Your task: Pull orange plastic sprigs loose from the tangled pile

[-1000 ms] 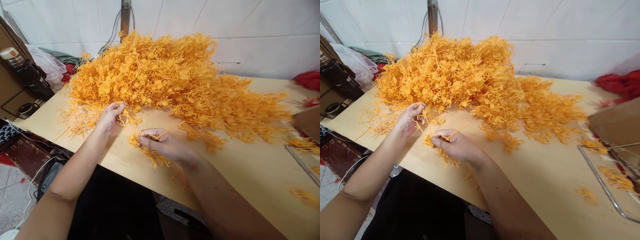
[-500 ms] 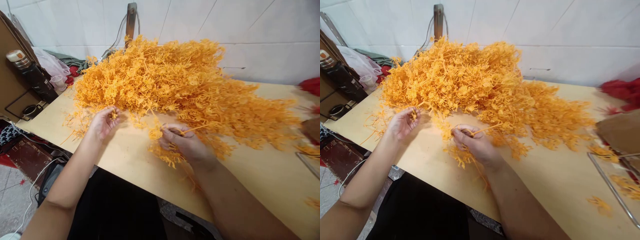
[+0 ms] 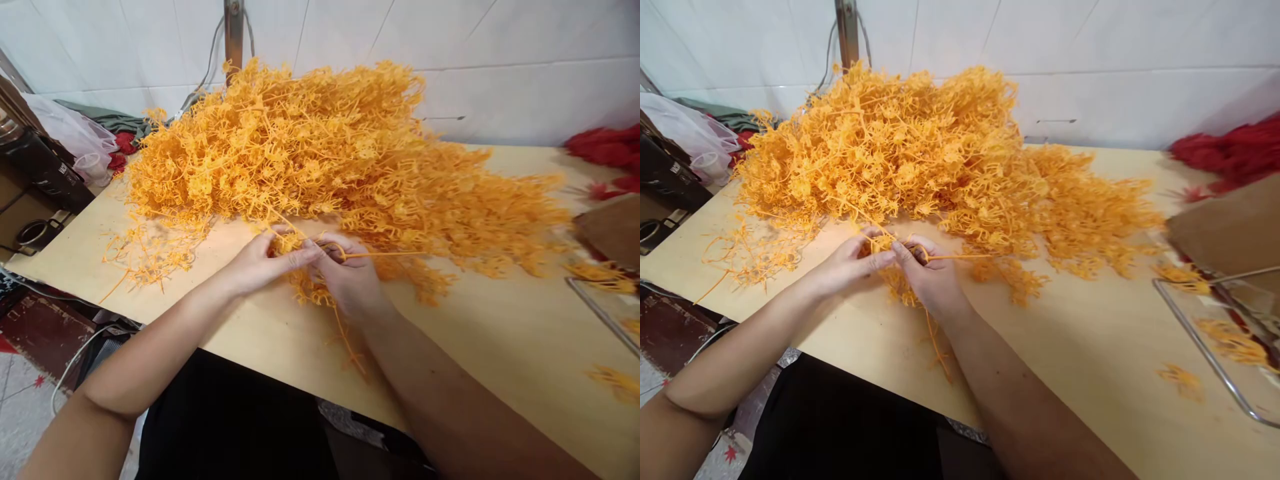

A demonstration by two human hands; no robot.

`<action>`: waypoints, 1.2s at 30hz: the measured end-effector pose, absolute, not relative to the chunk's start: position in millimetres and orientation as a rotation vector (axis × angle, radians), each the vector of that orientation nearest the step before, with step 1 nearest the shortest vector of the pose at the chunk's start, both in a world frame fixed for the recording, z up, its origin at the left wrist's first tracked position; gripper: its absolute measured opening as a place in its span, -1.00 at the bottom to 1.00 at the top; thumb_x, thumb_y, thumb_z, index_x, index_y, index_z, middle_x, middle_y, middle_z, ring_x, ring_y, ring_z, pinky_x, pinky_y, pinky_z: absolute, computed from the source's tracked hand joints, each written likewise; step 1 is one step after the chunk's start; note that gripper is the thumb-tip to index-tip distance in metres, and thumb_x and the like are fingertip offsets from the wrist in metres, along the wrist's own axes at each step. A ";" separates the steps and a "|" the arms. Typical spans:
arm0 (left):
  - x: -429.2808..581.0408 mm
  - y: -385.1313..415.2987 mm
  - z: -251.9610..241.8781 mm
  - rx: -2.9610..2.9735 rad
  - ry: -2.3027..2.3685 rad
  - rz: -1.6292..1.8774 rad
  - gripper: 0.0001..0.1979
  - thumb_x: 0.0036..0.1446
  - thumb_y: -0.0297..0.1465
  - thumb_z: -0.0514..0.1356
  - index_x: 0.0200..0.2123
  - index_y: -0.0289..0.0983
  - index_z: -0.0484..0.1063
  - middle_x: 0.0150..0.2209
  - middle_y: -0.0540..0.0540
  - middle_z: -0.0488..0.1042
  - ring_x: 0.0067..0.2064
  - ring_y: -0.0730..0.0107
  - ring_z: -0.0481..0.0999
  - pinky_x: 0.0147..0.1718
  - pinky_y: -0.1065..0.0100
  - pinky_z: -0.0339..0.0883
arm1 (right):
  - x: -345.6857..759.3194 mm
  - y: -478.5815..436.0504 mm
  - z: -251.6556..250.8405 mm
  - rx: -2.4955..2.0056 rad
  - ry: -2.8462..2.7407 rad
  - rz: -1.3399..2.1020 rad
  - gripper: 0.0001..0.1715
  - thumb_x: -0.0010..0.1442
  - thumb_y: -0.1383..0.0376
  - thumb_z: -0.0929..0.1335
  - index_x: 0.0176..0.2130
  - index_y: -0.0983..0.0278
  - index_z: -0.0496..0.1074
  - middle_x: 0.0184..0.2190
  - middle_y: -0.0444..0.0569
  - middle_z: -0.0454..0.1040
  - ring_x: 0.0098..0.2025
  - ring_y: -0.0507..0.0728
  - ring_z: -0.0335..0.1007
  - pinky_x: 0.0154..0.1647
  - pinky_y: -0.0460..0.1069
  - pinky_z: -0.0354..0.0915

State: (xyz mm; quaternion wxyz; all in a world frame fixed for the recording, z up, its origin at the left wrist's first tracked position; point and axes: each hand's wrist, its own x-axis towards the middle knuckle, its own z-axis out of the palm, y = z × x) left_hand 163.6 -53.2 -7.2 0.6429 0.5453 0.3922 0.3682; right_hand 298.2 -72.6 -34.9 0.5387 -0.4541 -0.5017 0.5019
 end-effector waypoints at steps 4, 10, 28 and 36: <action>171.1 -46.9 -23.1 1.578 0.898 0.901 -0.82 0.02 -0.29 0.18 -0.42 -0.31 0.33 -0.40 -0.03 0.37 -0.30 0.47 0.34 -0.25 0.42 0.20 | 301.6 -72.0 -35.2 -1.075 -1.256 1.139 -0.59 -0.07 0.03 0.39 -0.56 0.26 0.20 -0.67 -0.24 0.02 -0.64 -0.10 -0.14 -0.64 -0.10 -0.11; 166.8 -49.8 -22.1 1.765 0.833 0.772 -0.72 0.12 -0.27 0.04 -0.56 -0.29 0.22 -0.54 0.04 0.20 -0.46 0.55 0.19 -0.44 0.47 0.09 | 307.8 -71.0 -28.2 -1.191 -1.169 0.943 -0.57 0.01 0.03 0.34 -0.57 0.23 0.10 -0.67 -0.22 0.00 -0.64 -0.07 -0.12 -0.62 -0.07 -0.09; 162.0 -76.0 -8.4 1.681 0.735 0.507 -0.70 0.15 -0.30 -0.02 -0.58 -0.29 0.20 -0.63 0.04 0.22 -0.57 0.61 0.19 -0.57 0.51 0.09 | 297.7 -61.3 -30.2 -1.400 -1.390 0.481 -0.56 0.00 0.27 0.27 -0.67 0.24 -0.11 -0.69 -0.20 -0.10 -0.58 -0.05 -0.15 -0.54 -0.06 -0.10; 162.5 -122.0 15.2 1.990 0.275 0.265 -0.81 0.10 -0.39 0.00 -0.55 -0.26 0.20 -0.55 -0.03 0.31 -0.47 0.49 0.30 -0.45 0.44 0.17 | 331.1 -36.5 -49.4 -1.548 -1.116 0.442 -0.67 -0.07 0.40 0.27 -0.68 0.24 0.00 -0.71 -0.24 -0.04 -0.59 -0.07 -0.11 -0.53 -0.09 -0.09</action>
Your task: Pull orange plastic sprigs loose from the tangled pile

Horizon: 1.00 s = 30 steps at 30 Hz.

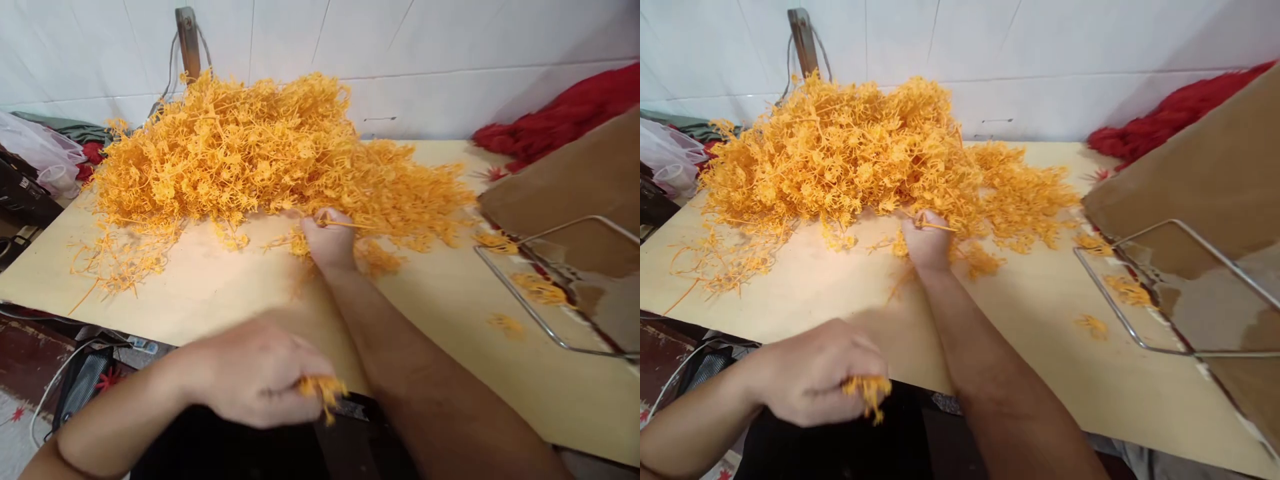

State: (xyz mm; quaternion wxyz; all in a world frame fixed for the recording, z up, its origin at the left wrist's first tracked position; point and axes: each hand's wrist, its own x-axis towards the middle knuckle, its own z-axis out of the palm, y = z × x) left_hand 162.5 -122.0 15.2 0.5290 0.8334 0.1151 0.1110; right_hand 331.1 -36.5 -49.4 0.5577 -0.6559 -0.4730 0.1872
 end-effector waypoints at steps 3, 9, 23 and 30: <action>163.8 -112.9 17.3 1.745 0.549 0.491 -0.78 0.14 -0.33 -0.03 -0.48 -0.28 0.27 -0.50 -0.03 0.36 -0.49 0.54 0.30 -0.47 0.47 0.17 | 330.3 -40.9 -42.4 -1.364 -1.031 0.670 -0.65 0.00 0.29 0.29 -0.65 0.24 0.03 -0.70 -0.25 -0.01 -0.60 -0.08 -0.10 -0.55 -0.09 -0.06; 166.3 -87.0 0.5 1.334 0.922 0.567 -0.73 0.08 -0.46 0.05 -0.10 -0.31 0.28 -0.37 0.00 0.41 -0.61 0.68 0.16 -0.63 0.53 0.01 | 310.9 -57.7 -24.7 -1.111 -0.967 0.857 -0.52 0.01 0.02 0.33 -0.58 0.22 0.02 -0.69 -0.26 -0.05 -0.64 -0.08 -0.12 -0.61 -0.09 -0.07; 197.0 -75.2 -18.7 1.506 0.936 1.019 -0.86 0.05 -0.33 0.10 -0.44 -0.29 0.29 -0.57 0.06 0.21 -0.43 0.54 0.26 -0.39 0.47 0.17 | 305.8 -62.5 -22.5 -1.000 -1.010 1.010 -0.46 -0.28 0.05 0.48 -0.58 0.25 0.11 -0.69 -0.28 0.10 -0.63 -0.11 0.03 -0.62 -0.14 0.05; 194.4 -90.7 -9.4 1.581 0.910 0.746 -0.81 0.03 -0.41 -0.04 -0.59 -0.30 0.19 -0.63 0.09 0.14 -0.57 0.60 0.12 -0.54 0.48 0.03 | 312.0 -65.5 -20.4 -1.190 -1.080 0.602 -0.63 -0.08 0.41 0.33 -0.68 0.25 0.03 -0.74 -0.28 -0.04 -0.67 -0.12 -0.15 -0.65 -0.12 -0.15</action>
